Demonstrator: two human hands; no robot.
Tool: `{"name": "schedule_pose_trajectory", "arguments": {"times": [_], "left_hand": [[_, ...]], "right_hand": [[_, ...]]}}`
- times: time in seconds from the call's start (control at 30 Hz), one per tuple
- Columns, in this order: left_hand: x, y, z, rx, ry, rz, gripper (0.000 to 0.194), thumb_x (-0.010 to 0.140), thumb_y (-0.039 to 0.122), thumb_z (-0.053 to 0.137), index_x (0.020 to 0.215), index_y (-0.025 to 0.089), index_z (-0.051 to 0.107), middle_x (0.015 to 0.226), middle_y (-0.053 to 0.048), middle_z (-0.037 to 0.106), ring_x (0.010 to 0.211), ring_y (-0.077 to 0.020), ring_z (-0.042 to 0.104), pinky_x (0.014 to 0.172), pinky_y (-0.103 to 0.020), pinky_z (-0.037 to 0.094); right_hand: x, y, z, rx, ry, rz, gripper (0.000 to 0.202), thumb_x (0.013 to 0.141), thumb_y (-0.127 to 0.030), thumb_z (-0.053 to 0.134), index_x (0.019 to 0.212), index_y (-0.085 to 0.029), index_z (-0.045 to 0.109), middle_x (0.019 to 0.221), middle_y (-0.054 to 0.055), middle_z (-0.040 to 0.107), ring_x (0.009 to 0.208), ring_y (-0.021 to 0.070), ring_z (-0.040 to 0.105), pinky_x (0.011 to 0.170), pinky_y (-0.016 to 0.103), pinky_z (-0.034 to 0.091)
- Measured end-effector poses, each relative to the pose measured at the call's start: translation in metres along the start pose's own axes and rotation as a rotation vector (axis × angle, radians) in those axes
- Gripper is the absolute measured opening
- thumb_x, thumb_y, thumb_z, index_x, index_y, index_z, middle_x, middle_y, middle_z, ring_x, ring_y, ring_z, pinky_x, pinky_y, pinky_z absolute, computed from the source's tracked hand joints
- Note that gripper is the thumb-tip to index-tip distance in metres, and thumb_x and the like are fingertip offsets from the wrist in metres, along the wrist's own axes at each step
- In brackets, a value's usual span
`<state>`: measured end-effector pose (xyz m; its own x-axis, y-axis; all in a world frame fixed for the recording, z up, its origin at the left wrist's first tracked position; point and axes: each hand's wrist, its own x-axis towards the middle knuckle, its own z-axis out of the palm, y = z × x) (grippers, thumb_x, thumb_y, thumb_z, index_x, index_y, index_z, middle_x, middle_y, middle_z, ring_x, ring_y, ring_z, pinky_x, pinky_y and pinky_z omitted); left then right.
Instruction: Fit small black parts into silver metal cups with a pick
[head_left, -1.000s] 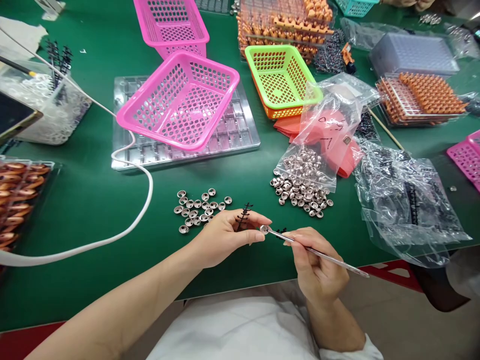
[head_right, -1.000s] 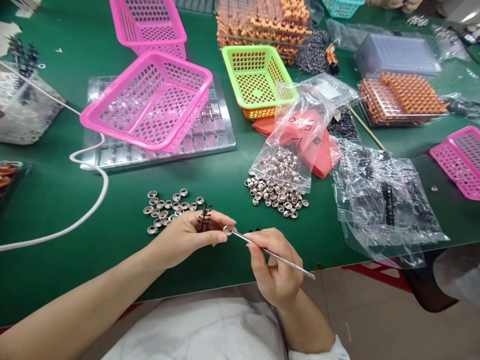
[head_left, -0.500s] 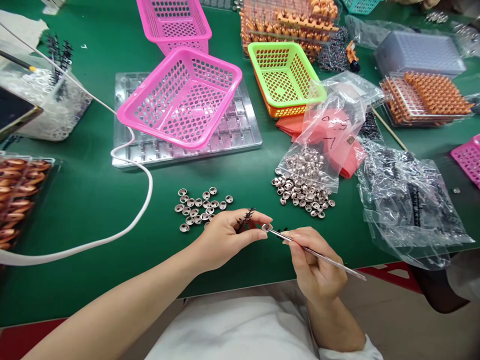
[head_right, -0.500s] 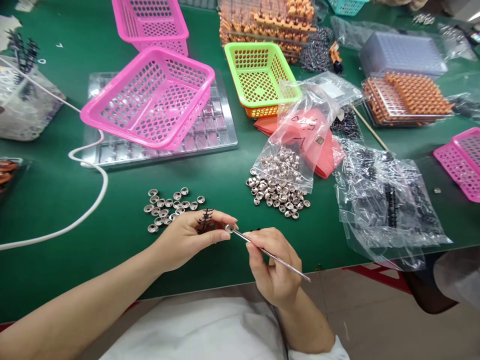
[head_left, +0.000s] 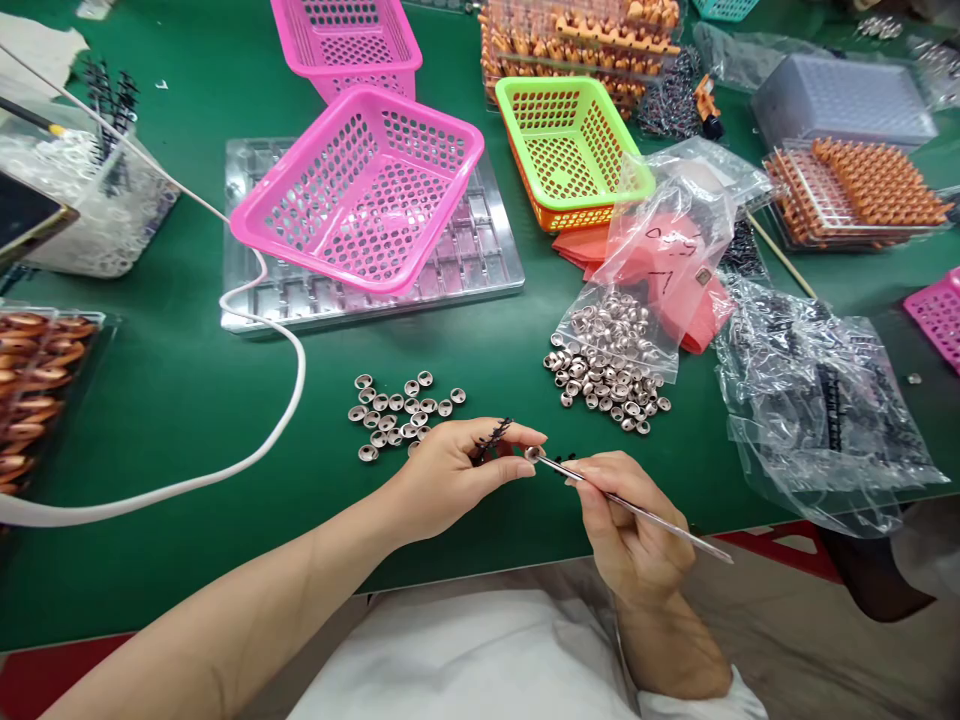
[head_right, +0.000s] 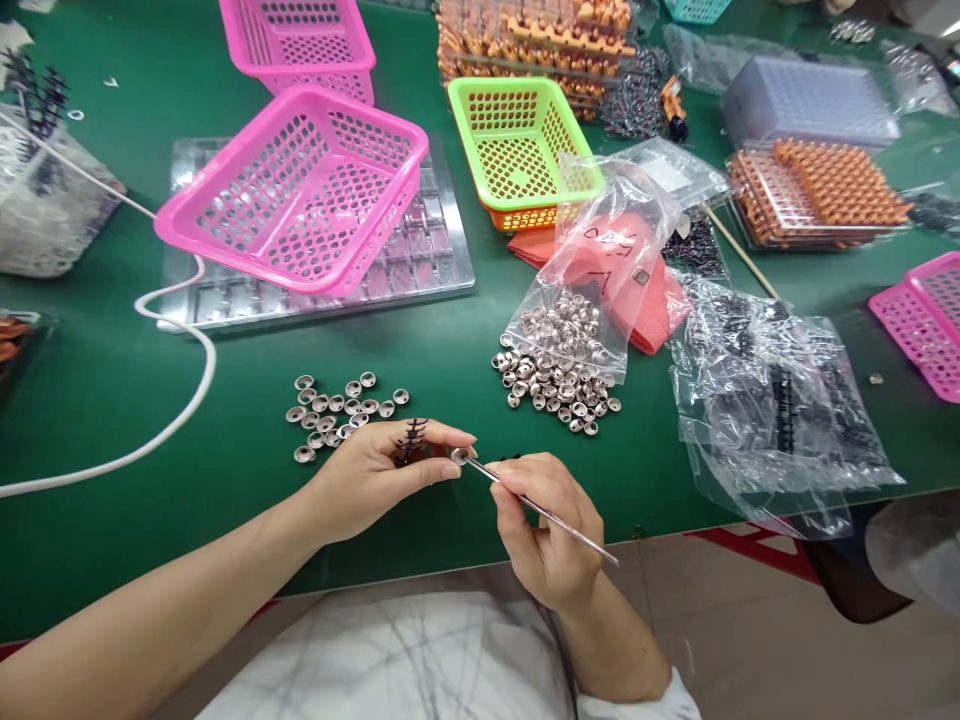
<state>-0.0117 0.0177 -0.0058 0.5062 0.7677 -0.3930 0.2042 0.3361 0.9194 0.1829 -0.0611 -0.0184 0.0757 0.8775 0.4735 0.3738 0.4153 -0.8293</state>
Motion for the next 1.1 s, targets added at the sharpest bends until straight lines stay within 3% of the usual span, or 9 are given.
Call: {"name": "schedule_pose_trajectory", "arguments": {"times": [0.43,1.1], "left_hand": [[-0.0012,-0.0002,-0.0003,0.059,-0.001,0.075,0.019,0.085,0.028,0.073,0.103,0.022,0.078,0.098,-0.002,0.078,0.091,-0.0188,0.071,0.083,-0.027,0.053],[-0.0001,0.0005,-0.0009,0.042,-0.002,0.042,0.022,0.084,0.032,0.075,0.103,0.021,0.079,0.098,-0.003,0.08,0.092,-0.0208,0.073,0.086,-0.028,0.056]], "right_hand": [[0.0029,-0.0022,-0.0036,-0.081,-0.042,-0.028,0.041,0.085,0.001,0.063,0.119,-0.022,0.064,0.098,0.006,0.076,0.088,0.0212,0.073,0.071,0.038,0.064],[0.0027,-0.0007,-0.0029,-0.059,-0.027,-0.06,0.045,0.083,0.003,0.064,0.12,-0.022,0.064,0.098,0.007,0.076,0.088,0.0227,0.074,0.07,0.039,0.062]]}}
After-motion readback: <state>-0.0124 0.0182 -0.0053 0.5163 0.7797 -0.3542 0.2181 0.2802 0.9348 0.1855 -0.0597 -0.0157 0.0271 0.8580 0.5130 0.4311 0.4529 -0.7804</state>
